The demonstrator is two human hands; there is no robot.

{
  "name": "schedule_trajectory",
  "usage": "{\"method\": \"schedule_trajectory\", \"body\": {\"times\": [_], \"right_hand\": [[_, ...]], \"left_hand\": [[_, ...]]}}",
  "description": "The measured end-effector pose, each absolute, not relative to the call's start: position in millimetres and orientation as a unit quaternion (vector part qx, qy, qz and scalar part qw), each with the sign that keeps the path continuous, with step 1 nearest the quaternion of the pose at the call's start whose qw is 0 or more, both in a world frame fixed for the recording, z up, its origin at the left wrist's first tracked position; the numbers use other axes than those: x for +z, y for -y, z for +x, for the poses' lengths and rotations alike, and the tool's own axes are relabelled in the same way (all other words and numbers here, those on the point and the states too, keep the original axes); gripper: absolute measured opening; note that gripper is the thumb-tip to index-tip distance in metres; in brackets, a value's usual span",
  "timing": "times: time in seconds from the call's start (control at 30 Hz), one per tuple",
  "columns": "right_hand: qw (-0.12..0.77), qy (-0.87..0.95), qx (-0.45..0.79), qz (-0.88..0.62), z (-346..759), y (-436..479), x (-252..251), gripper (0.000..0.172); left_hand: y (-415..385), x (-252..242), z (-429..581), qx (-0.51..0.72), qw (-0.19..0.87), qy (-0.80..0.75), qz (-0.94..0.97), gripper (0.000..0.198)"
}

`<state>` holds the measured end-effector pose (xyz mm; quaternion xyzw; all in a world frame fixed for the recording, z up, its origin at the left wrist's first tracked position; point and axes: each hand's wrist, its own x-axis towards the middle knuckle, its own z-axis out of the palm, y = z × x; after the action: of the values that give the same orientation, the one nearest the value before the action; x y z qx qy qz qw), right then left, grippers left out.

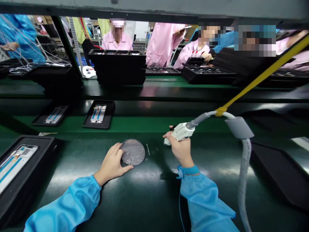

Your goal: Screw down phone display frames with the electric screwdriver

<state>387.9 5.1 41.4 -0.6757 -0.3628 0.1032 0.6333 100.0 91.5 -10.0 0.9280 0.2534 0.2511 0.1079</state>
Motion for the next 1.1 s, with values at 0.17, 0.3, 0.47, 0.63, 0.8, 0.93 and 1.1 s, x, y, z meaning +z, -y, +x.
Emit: {"method": "schedule_trajectory", "body": {"times": [0.17,0.3,0.47,0.63,0.8,0.93,1.1], "right_hand": [[0.64,0.361,0.104,-0.671,385,-7,39,0.017],[0.655,0.361,0.108,-0.655,382,-8,35,0.019],[0.679,0.38,0.123,-0.616,378,-9,23,0.043],[0.687,0.427,0.156,-0.567,382,-9,-3,0.055],[0.663,0.48,0.223,-0.53,390,-9,-32,0.038],[0.647,0.494,0.274,-0.511,394,-9,-50,0.034],[0.641,0.487,0.305,-0.508,399,-7,-60,0.034]], "left_hand": [[-92,-10,100,0.252,0.098,-0.252,0.929,0.05],[-93,-11,100,0.255,0.092,-0.249,0.93,0.049],[-93,-12,101,0.258,0.092,-0.248,0.929,0.047],[-94,-11,100,0.256,0.09,-0.245,0.931,0.047],[-94,-11,101,0.257,0.086,-0.24,0.932,0.048],[-93,-11,102,0.259,0.085,-0.24,0.932,0.048],[-92,-10,101,0.248,0.08,-0.247,0.934,0.051]]}}
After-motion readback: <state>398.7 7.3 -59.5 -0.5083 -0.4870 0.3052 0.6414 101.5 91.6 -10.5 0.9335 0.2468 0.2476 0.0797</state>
